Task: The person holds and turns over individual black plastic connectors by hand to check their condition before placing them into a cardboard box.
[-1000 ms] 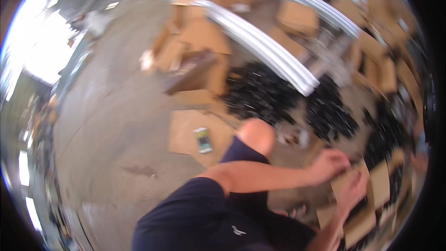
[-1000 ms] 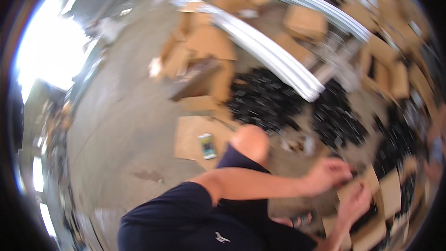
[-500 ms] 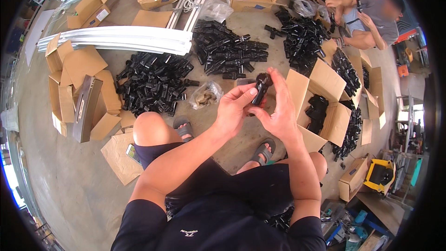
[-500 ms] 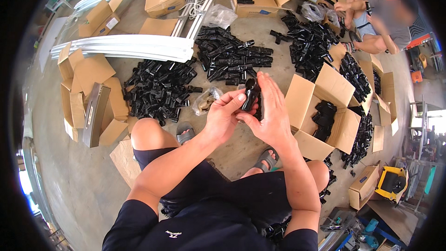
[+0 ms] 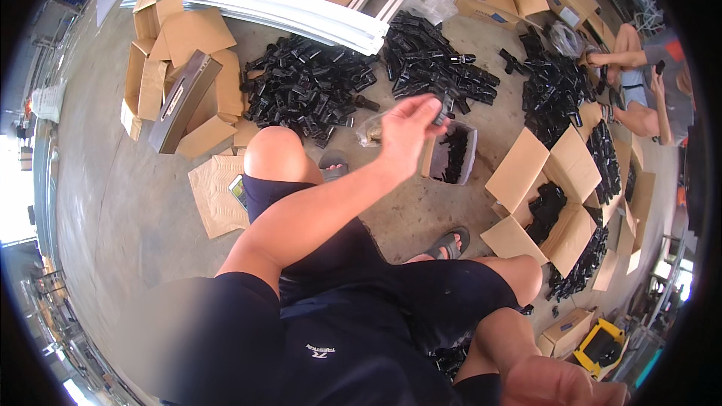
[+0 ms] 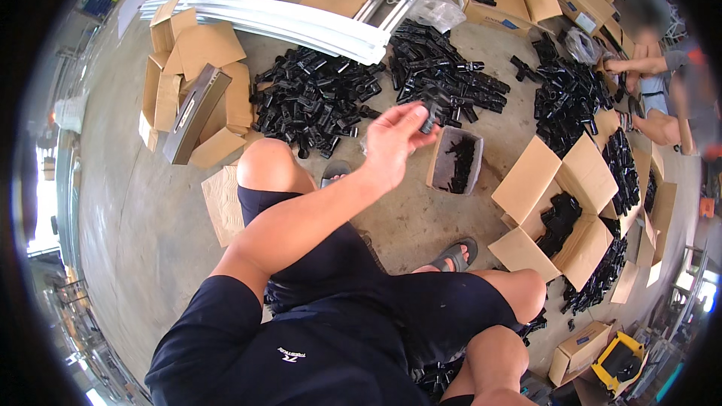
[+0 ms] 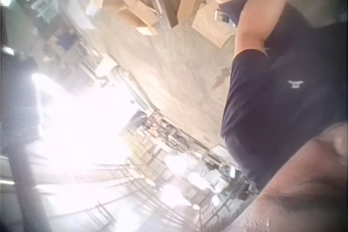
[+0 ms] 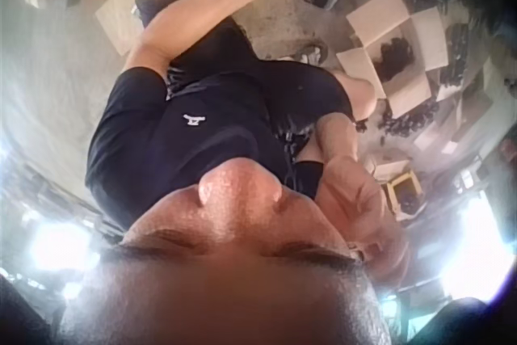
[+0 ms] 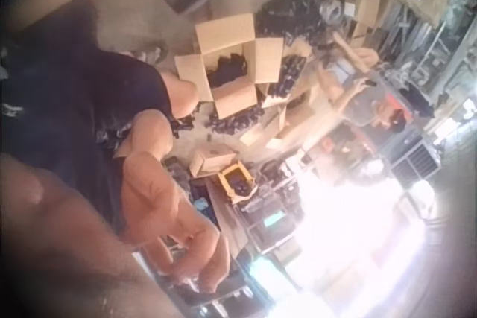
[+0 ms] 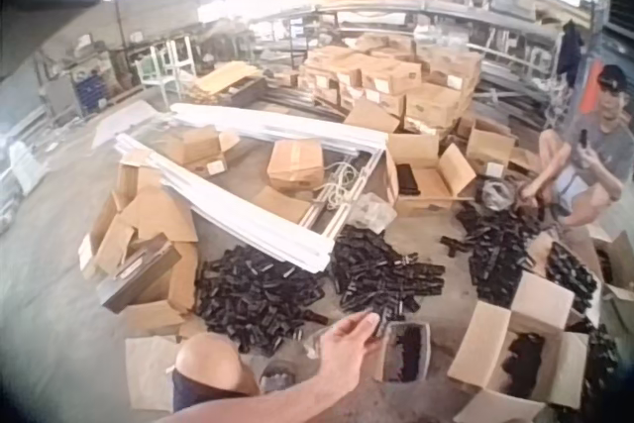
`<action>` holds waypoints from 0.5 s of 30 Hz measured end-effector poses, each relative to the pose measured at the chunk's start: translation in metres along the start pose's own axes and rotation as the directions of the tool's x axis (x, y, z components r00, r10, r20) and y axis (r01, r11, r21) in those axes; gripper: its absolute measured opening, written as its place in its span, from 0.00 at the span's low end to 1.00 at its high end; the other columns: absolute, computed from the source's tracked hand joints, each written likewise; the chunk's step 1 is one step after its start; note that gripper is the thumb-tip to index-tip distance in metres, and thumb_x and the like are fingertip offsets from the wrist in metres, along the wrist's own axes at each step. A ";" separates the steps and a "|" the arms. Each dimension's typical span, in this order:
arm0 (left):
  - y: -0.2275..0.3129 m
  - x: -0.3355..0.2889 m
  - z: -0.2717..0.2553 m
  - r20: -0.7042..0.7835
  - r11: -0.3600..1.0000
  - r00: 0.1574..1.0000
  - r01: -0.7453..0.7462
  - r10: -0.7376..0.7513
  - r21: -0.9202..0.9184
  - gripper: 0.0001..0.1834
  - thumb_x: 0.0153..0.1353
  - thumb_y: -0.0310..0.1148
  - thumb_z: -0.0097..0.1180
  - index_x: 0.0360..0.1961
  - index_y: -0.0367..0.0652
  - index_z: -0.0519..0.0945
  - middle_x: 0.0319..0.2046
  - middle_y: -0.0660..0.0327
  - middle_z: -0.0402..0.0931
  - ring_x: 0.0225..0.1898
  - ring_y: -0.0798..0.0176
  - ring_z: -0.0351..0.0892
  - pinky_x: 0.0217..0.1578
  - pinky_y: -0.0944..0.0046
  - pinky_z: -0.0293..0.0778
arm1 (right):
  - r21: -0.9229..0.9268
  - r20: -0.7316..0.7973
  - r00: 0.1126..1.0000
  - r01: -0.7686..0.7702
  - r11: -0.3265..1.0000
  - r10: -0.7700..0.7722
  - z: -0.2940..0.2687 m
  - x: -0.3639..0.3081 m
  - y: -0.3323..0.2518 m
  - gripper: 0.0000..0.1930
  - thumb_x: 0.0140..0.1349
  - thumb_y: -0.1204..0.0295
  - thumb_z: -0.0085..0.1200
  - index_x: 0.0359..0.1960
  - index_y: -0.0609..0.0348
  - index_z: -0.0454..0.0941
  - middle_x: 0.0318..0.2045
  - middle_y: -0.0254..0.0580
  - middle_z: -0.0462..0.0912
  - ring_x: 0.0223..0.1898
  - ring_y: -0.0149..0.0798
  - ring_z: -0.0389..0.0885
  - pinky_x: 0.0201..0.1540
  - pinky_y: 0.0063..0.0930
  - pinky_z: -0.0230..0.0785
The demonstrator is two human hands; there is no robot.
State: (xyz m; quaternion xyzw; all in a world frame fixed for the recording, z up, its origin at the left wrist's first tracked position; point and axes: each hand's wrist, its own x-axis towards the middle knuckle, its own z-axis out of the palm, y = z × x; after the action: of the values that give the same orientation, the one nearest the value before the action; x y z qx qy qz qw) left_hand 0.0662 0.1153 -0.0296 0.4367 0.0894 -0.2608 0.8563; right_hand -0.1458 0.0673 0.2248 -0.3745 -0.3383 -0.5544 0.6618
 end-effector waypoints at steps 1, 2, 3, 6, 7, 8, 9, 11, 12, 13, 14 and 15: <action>0.009 0.006 -0.008 -0.068 0.998 0.996 -0.059 0.060 0.006 0.13 0.69 0.29 0.61 0.52 0.34 0.80 0.42 0.56 0.85 0.41 0.61 0.86 0.47 0.61 0.85 | -0.031 0.001 0.999 -0.054 0.998 0.054 0.002 -0.001 -0.003 0.24 0.68 0.74 0.55 0.66 0.52 0.70 0.64 0.36 0.70 0.64 0.37 0.71 0.48 0.31 0.79; 0.018 0.013 -0.017 -0.135 0.993 0.984 -0.118 0.119 0.015 0.14 0.70 0.28 0.61 0.53 0.33 0.80 0.43 0.56 0.84 0.42 0.61 0.86 0.47 0.63 0.84 | -0.062 0.001 0.994 -0.107 0.992 0.107 0.004 -0.001 -0.005 0.24 0.68 0.74 0.55 0.66 0.52 0.71 0.64 0.36 0.71 0.63 0.37 0.71 0.47 0.31 0.79; 0.025 0.024 -0.031 -0.247 0.969 0.937 -0.244 0.247 0.043 0.19 0.71 0.28 0.60 0.59 0.32 0.75 0.52 0.53 0.80 0.51 0.60 0.82 0.54 0.63 0.80 | -0.026 -0.015 0.998 -0.067 0.997 0.067 0.006 -0.002 -0.002 0.24 0.68 0.74 0.55 0.66 0.51 0.71 0.64 0.36 0.71 0.63 0.37 0.71 0.47 0.30 0.79; 0.046 0.032 -0.065 -0.432 0.910 0.801 -0.376 0.414 0.175 0.33 0.72 0.28 0.57 0.74 0.32 0.59 0.74 0.47 0.59 0.74 0.58 0.59 0.71 0.63 0.61 | 0.068 -0.062 0.998 -0.004 0.998 0.008 0.013 -0.005 0.007 0.23 0.69 0.74 0.54 0.65 0.49 0.72 0.64 0.34 0.71 0.63 0.37 0.71 0.46 0.29 0.78; 0.036 0.038 -0.078 -0.404 0.857 0.756 -0.436 0.514 0.275 0.34 0.71 0.30 0.59 0.74 0.35 0.61 0.71 0.51 0.66 0.72 0.59 0.64 0.71 0.62 0.60 | 0.090 -0.066 0.998 -0.016 0.996 0.022 0.016 -0.006 0.005 0.22 0.69 0.73 0.54 0.65 0.49 0.73 0.65 0.34 0.71 0.63 0.37 0.71 0.46 0.29 0.78; 0.026 0.039 -0.092 -0.302 0.879 0.826 -0.457 0.476 0.135 0.34 0.70 0.30 0.60 0.73 0.34 0.61 0.74 0.49 0.62 0.74 0.57 0.62 0.72 0.60 0.58 | 0.117 -0.071 0.997 -0.027 0.993 0.035 0.018 -0.007 0.003 0.21 0.69 0.73 0.54 0.64 0.49 0.74 0.65 0.34 0.71 0.63 0.37 0.72 0.46 0.29 0.78; 0.023 0.029 -0.084 -0.295 0.897 0.848 -0.406 0.441 0.174 0.33 0.70 0.29 0.60 0.72 0.34 0.63 0.72 0.50 0.64 0.72 0.58 0.64 0.71 0.61 0.59 | 0.163 -0.069 0.996 -0.044 0.986 0.056 0.021 -0.010 0.003 0.21 0.70 0.73 0.53 0.64 0.49 0.74 0.65 0.34 0.71 0.63 0.37 0.72 0.46 0.29 0.78; 0.016 0.008 -0.070 -0.236 0.924 0.900 -0.320 0.366 0.209 0.30 0.70 0.29 0.60 0.70 0.34 0.66 0.69 0.51 0.68 0.70 0.59 0.67 0.70 0.62 0.62 | 0.286 -0.062 0.995 -0.051 0.957 0.072 0.028 -0.014 0.006 0.20 0.70 0.73 0.52 0.63 0.51 0.74 0.65 0.34 0.71 0.64 0.37 0.71 0.45 0.30 0.78; 0.012 0.000 -0.064 -0.183 0.939 0.931 -0.279 0.315 0.201 0.29 0.70 0.28 0.60 0.69 0.34 0.68 0.67 0.52 0.70 0.69 0.60 0.68 0.69 0.62 0.63 | 0.360 -0.056 0.996 -0.048 0.932 0.073 0.033 -0.016 0.010 0.19 0.71 0.73 0.52 0.63 0.51 0.74 0.65 0.34 0.71 0.64 0.36 0.71 0.45 0.30 0.78; 0.012 -0.005 -0.060 -0.130 0.952 0.956 -0.236 0.263 0.194 0.28 0.70 0.29 0.61 0.68 0.34 0.69 0.66 0.53 0.71 0.67 0.62 0.69 0.68 0.63 0.64 | 0.463 -0.055 0.997 -0.018 0.886 0.049 0.036 -0.015 0.020 0.19 0.71 0.72 0.51 0.63 0.52 0.74 0.65 0.34 0.72 0.64 0.36 0.71 0.45 0.29 0.78; 0.009 -0.009 -0.058 -0.108 0.954 0.962 -0.227 0.251 0.199 0.28 0.70 0.30 0.61 0.68 0.35 0.69 0.66 0.53 0.71 0.67 0.62 0.69 0.67 0.63 0.64 | 0.563 -0.058 0.998 0.009 0.826 0.029 0.040 -0.015 0.026 0.19 0.71 0.72 0.51 0.63 0.52 0.75 0.65 0.34 0.72 0.65 0.36 0.70 0.45 0.29 0.78; 0.006 -0.012 -0.055 -0.085 0.955 0.968 -0.216 0.237 0.204 0.28 0.70 0.30 0.61 0.68 0.35 0.69 0.66 0.54 0.71 0.67 0.62 0.69 0.67 0.63 0.64 | 0.500 -0.052 0.997 -0.020 0.866 0.053 0.040 -0.015 0.022 0.19 0.71 0.72 0.51 0.63 0.52 0.74 0.65 0.34 0.72 0.65 0.35 0.70 0.45 0.29 0.78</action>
State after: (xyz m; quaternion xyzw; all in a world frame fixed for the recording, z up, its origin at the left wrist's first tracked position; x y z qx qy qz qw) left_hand 0.0635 0.1665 -0.0535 0.5385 0.0591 -0.1441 0.8281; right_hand -0.1277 0.1120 0.2291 -0.1792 -0.4418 -0.4471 0.7568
